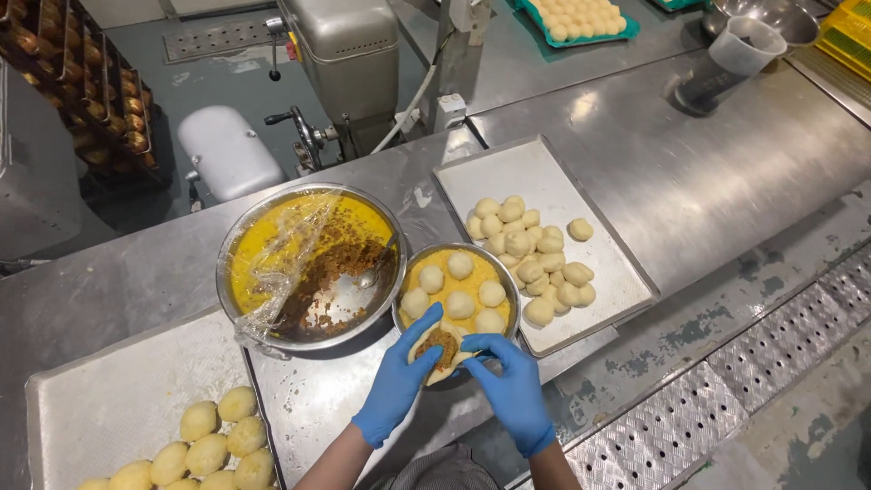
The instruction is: Fill dough balls with a meat-based filling and coat them in a yellow crumb mixture.
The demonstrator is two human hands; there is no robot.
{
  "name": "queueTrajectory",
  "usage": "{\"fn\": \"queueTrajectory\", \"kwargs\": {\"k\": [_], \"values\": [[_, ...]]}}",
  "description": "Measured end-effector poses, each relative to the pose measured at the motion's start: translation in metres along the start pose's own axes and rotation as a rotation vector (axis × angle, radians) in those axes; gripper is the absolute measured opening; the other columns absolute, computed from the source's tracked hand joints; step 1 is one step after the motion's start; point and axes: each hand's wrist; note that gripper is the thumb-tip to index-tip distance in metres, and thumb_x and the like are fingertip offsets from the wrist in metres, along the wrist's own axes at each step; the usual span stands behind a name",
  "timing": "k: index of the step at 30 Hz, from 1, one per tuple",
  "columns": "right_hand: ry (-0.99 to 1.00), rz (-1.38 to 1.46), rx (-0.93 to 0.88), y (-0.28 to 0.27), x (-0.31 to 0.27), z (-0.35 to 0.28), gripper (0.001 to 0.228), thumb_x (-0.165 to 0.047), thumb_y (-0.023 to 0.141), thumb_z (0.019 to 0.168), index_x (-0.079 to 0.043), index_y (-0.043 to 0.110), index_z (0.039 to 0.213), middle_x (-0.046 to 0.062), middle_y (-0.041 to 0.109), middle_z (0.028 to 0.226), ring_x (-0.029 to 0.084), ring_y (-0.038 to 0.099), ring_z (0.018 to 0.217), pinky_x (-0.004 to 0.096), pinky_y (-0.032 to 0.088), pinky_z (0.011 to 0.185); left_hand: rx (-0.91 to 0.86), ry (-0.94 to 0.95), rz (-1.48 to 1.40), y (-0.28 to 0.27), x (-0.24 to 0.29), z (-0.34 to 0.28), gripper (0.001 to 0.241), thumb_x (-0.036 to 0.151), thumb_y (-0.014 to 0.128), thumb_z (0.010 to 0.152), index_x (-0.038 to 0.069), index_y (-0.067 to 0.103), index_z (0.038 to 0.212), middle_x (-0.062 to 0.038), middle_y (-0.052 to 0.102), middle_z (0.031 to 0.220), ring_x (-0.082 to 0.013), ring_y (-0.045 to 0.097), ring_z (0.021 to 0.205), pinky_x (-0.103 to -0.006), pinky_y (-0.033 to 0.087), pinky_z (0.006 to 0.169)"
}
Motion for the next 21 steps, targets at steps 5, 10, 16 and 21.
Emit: {"fn": "queueTrajectory", "kwargs": {"k": [5, 10, 16, 21], "values": [[0.119, 0.017, 0.158, 0.012, 0.017, -0.008, 0.030, 0.000, 0.078, 0.081, 0.000, 0.074, 0.110, 0.006, 0.077, 0.101, 0.012, 0.071, 0.091, 0.028, 0.058, 0.083, -0.063, 0.074, 0.249, 0.011, -0.008, 0.001, 0.059, 0.009, 0.058, 0.094, 0.011, 0.048, 0.152, -0.006, 0.044, 0.163, -0.0209, 0.042, 0.149, -0.0345, 0.032, 0.121], [0.261, 0.438, 0.180, 0.007, 0.059, -0.012, 0.036, 0.004, 0.075, 0.082, 0.005, 0.073, 0.118, 0.008, 0.075, 0.105, 0.014, 0.070, 0.095, 0.027, 0.056, 0.086, -0.060, 0.077, 0.339, 0.014, 0.000, -0.003, 0.053, 0.014, 0.056, 0.099, 0.013, 0.049, 0.152, -0.006, 0.039, 0.167, -0.0226, 0.040, 0.151, -0.0357, 0.032, 0.122], [0.376, 0.624, 0.046, 0.011, 0.060, -0.013, 0.034, 0.007, 0.070, 0.082, 0.007, 0.072, 0.116, 0.006, 0.076, 0.119, 0.014, 0.071, 0.102, 0.026, 0.057, 0.090, -0.193, 0.165, 0.378, 0.010, -0.002, 0.001, 0.054, 0.012, 0.053, 0.101, 0.013, 0.046, 0.155, -0.007, 0.024, 0.172, -0.0261, 0.031, 0.156, -0.0383, 0.028, 0.124], [0.122, 0.178, 0.197, 0.018, 0.049, -0.015, 0.040, 0.008, 0.074, 0.080, 0.000, 0.075, 0.120, 0.008, 0.072, 0.112, 0.014, 0.071, 0.095, 0.027, 0.057, 0.087, -0.304, 0.112, 0.470, 0.008, 0.011, 0.003, 0.066, 0.001, 0.047, 0.094, 0.018, 0.040, 0.157, -0.005, 0.014, 0.174, -0.0280, 0.026, 0.157, -0.0383, 0.026, 0.124]]}}
Point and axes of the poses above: each hand's wrist, its own z-axis towards the middle knuckle, its own y-axis out of the palm, x = y × z
